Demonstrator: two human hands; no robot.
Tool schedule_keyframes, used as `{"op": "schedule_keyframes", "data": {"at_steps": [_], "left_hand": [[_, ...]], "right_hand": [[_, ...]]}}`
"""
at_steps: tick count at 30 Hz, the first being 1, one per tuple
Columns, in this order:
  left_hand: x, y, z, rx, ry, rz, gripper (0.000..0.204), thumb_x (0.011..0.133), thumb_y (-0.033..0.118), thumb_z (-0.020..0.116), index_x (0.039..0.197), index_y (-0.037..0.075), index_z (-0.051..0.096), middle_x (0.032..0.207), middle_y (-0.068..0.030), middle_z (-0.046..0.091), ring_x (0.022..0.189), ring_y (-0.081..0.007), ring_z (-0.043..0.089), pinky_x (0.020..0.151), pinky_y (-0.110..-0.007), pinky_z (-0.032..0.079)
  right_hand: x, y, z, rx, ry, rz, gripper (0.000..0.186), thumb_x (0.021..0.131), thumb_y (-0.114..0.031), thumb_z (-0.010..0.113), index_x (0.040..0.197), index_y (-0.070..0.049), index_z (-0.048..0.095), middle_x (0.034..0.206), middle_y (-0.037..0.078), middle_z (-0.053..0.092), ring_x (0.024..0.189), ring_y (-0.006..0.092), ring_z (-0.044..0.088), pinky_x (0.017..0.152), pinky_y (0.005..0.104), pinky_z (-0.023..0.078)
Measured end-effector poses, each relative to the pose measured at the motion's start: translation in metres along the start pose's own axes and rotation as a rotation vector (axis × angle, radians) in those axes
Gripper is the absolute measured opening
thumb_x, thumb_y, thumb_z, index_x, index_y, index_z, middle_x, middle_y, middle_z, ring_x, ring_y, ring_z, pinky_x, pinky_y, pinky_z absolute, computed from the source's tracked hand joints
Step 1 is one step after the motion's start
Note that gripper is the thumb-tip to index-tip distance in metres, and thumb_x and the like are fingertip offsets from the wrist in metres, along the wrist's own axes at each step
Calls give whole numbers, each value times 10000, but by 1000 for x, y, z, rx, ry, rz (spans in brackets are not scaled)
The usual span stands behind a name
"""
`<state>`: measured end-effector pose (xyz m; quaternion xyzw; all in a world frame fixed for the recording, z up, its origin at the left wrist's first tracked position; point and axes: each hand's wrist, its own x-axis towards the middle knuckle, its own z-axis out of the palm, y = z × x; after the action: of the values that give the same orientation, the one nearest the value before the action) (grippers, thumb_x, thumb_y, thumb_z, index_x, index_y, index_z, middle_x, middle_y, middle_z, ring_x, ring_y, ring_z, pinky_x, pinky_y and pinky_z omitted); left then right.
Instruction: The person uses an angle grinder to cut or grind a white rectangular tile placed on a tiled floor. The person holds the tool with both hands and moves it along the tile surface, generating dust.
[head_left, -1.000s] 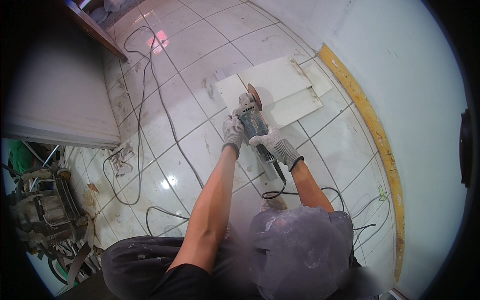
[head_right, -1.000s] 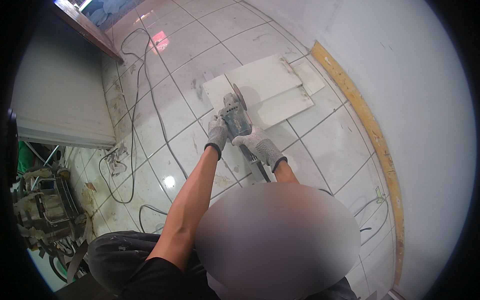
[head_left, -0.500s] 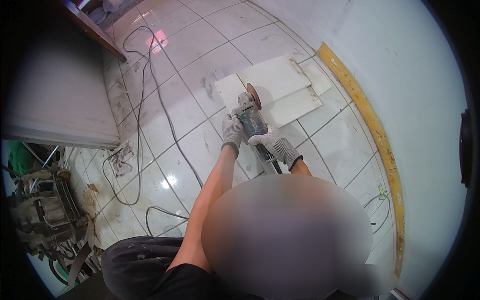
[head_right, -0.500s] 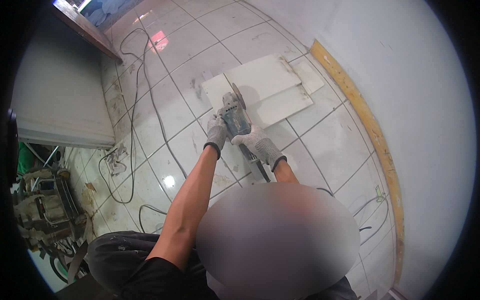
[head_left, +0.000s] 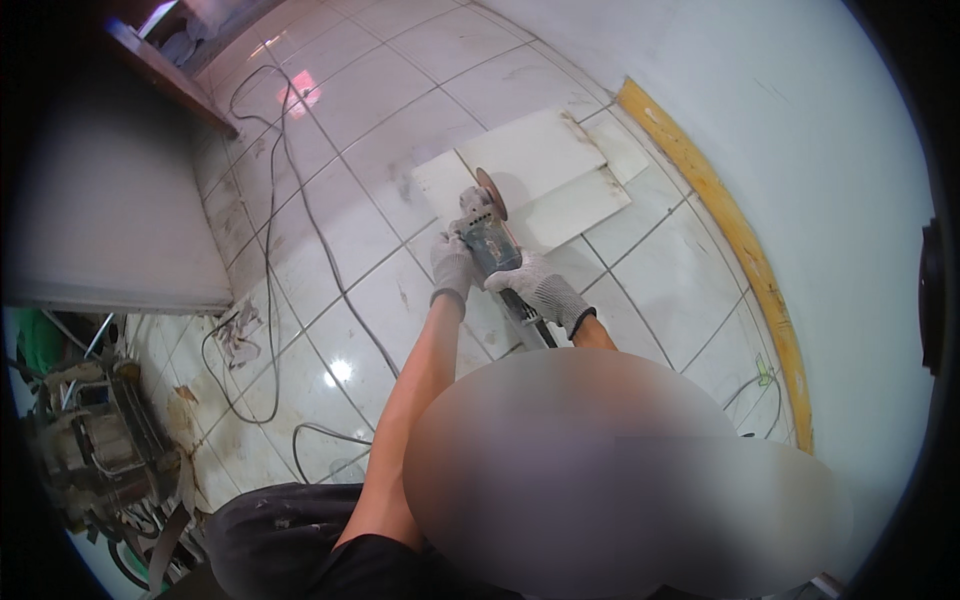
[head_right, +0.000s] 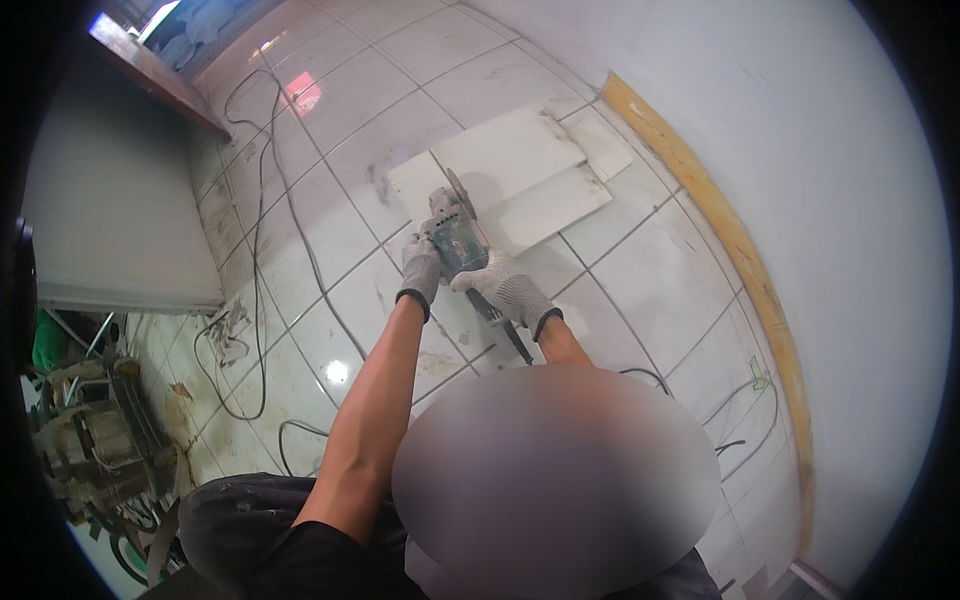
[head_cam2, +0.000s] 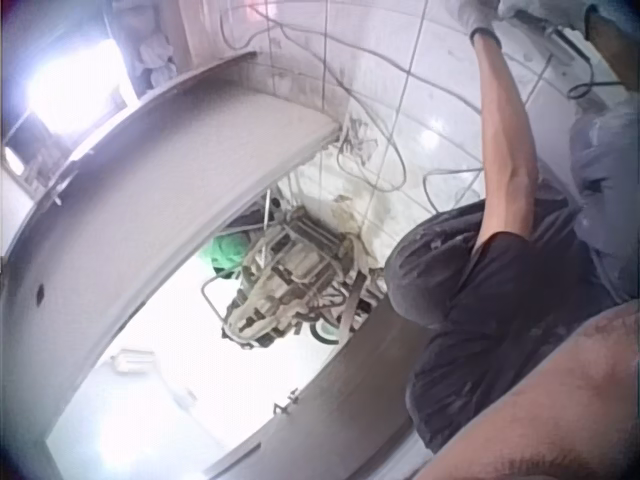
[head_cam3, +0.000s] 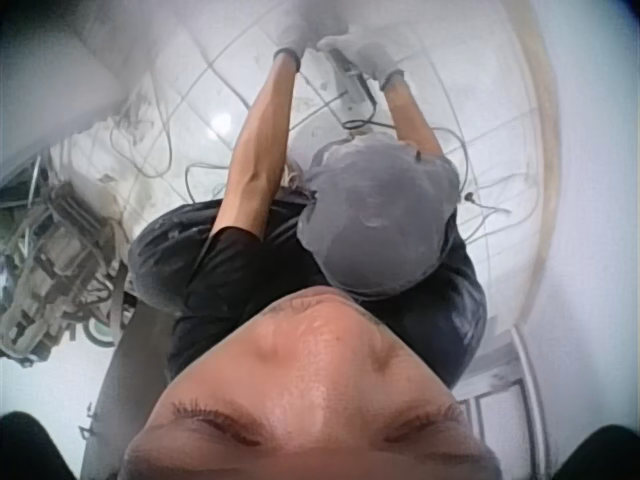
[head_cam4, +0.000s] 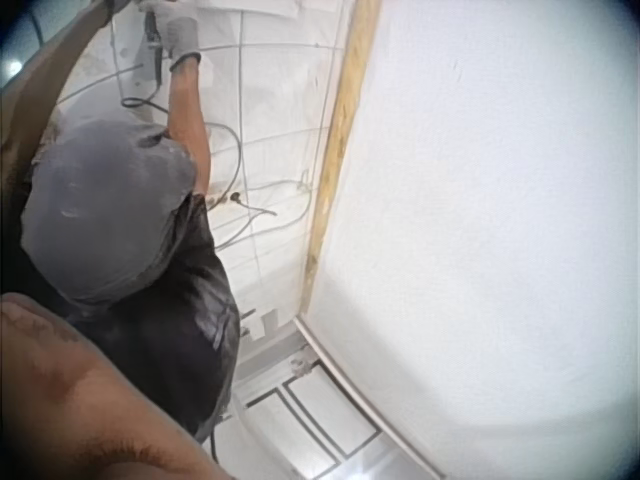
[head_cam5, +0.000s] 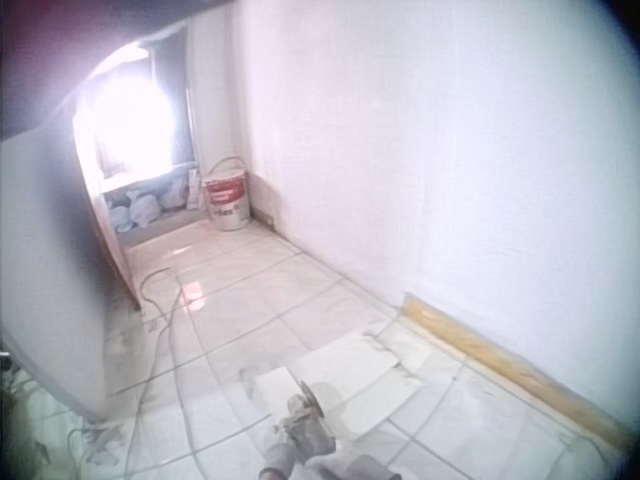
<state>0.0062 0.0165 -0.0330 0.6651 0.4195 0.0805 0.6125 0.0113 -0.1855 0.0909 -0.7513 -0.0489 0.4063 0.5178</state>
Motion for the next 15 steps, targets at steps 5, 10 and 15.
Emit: {"op": "schedule_keyframes", "data": {"at_steps": [5,10,15], "left_hand": [[-35,13,13,-107,-109,-60,438,1187,423,548,1180,7,686,1001,-128,776,830,-246,771,701,-397,617],[3,-5,0,-76,-111,-57,489,1169,495,589,1236,14,649,1072,-127,774,815,-239,782,683,-381,645],[9,-13,3,-72,-108,-65,506,1159,516,602,1230,17,652,1025,-122,772,784,-226,776,629,-378,619]], "right_hand": [[-16,3,-12,-32,56,2,827,752,-431,903,1335,102,656,1065,168,764,933,248,757,842,384,628],[-5,0,-3,-32,58,-27,847,731,-420,911,1336,103,634,1082,175,747,946,252,758,825,382,636],[-4,3,-4,4,35,-47,823,742,-400,910,1334,99,632,1077,168,746,932,237,753,816,379,630]]}}
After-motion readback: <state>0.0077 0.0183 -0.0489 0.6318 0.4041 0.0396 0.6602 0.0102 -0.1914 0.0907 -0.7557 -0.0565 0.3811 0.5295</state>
